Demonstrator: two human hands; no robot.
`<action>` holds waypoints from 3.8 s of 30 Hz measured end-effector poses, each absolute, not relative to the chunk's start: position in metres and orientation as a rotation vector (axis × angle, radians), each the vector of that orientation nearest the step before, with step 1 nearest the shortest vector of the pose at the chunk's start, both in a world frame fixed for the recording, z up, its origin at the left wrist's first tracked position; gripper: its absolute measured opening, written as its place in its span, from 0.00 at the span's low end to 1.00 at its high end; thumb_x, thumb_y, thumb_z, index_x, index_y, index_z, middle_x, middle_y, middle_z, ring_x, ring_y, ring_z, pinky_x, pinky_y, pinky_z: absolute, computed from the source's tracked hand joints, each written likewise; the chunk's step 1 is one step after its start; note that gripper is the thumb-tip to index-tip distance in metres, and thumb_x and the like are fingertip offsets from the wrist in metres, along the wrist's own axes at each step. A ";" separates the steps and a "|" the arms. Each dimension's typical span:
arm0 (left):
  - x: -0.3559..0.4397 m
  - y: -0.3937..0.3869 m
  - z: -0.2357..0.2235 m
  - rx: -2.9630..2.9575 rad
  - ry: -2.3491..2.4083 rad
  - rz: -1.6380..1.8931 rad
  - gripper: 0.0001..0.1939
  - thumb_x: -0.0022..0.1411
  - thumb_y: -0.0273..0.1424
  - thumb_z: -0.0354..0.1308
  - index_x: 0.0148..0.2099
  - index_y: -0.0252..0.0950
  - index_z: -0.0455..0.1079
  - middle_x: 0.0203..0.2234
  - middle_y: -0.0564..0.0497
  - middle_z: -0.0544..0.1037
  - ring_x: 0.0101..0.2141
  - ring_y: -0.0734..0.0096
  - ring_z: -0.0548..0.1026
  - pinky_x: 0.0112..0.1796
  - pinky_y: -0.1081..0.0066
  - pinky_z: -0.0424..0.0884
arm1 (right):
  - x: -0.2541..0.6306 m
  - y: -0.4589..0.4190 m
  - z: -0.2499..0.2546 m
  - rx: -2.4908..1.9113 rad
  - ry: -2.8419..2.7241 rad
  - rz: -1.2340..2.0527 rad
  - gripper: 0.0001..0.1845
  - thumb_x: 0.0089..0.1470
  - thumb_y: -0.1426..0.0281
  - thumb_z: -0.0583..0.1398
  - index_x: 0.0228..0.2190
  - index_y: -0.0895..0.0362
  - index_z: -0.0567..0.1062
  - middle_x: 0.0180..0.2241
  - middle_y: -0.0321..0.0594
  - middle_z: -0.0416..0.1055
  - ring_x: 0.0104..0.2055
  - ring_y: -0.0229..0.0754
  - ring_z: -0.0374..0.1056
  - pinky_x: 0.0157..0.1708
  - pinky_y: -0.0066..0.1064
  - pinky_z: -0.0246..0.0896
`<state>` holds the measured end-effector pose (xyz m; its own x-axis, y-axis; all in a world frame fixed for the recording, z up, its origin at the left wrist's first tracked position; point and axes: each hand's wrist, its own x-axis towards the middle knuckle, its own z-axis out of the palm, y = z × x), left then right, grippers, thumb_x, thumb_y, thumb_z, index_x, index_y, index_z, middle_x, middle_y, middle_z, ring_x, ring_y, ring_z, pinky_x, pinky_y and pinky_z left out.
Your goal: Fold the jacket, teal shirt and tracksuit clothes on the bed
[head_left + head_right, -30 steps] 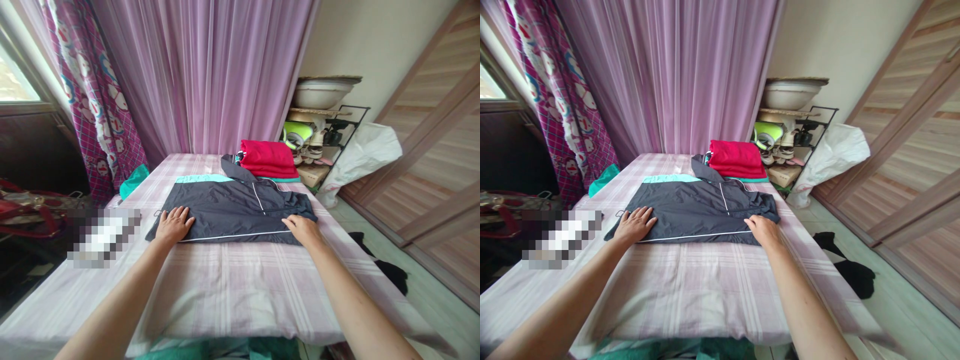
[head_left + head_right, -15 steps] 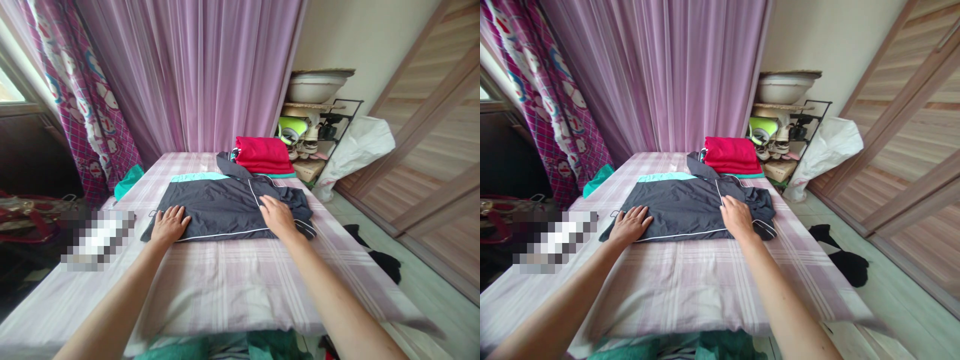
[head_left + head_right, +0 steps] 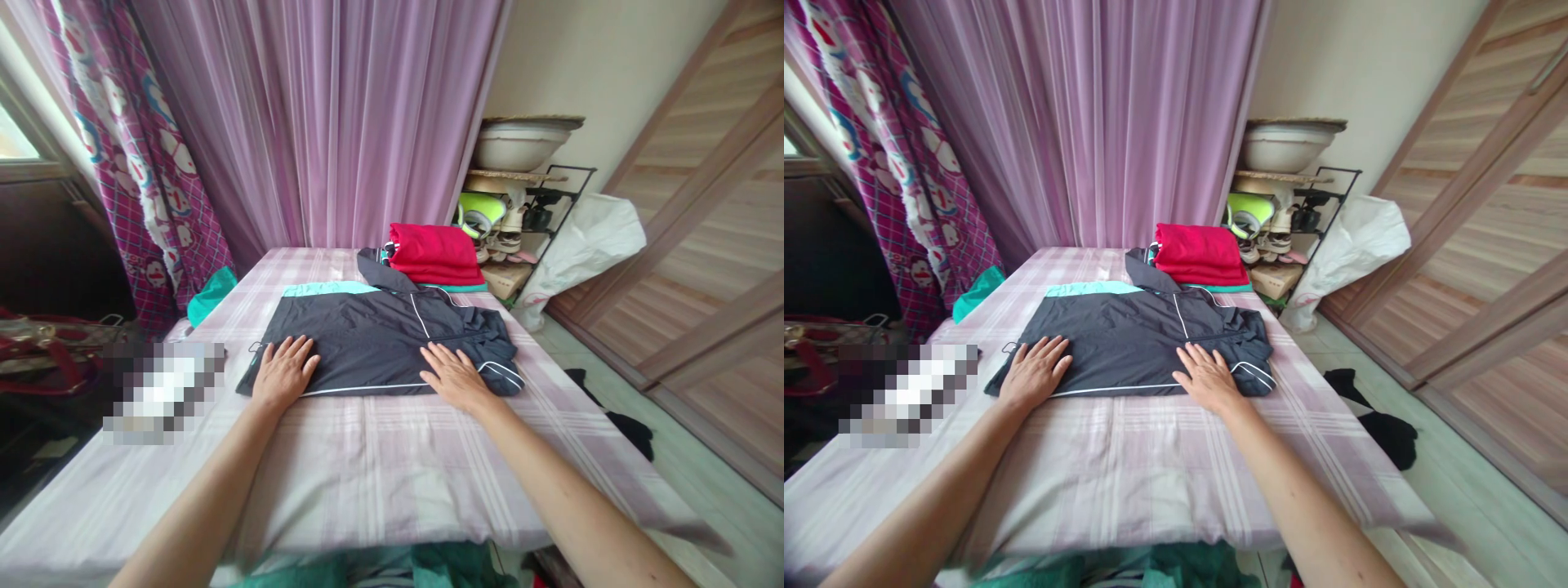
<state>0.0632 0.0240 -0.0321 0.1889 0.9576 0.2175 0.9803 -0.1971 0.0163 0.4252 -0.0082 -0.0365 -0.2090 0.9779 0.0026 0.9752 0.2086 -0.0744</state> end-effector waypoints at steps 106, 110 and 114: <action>0.190 0.062 -0.040 -2.755 -1.486 -0.127 0.35 0.67 0.53 0.46 0.70 0.43 0.56 0.67 0.44 0.60 0.67 0.51 0.55 0.64 0.47 0.50 | 0.396 0.038 0.019 -1.561 -2.073 -0.083 0.28 0.66 0.68 0.45 0.65 0.54 0.61 0.66 0.43 0.59 0.66 0.46 0.55 0.64 0.43 0.48; 0.188 0.063 -0.040 -2.756 -1.509 -0.126 0.36 0.66 0.54 0.46 0.70 0.43 0.55 0.67 0.45 0.60 0.67 0.52 0.55 0.64 0.47 0.50 | 0.375 0.046 -0.008 -1.712 -2.291 0.105 0.30 0.66 0.58 0.46 0.66 0.53 0.59 0.68 0.45 0.53 0.70 0.49 0.47 0.67 0.50 0.39; 0.171 0.064 -0.040 -2.728 -1.561 -0.113 0.36 0.67 0.54 0.43 0.70 0.42 0.56 0.68 0.46 0.59 0.67 0.53 0.55 0.64 0.48 0.51 | 0.416 0.025 -0.038 -1.919 -2.319 0.188 0.32 0.67 0.54 0.42 0.66 0.52 0.59 0.69 0.44 0.51 0.71 0.49 0.45 0.67 0.52 0.38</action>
<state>0.1707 0.0637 -0.0398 0.5047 0.8612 0.0605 0.8609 -0.5072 0.0389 0.4157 0.0248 -0.0383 -0.1856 0.9825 0.0171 0.9668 0.1857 -0.1754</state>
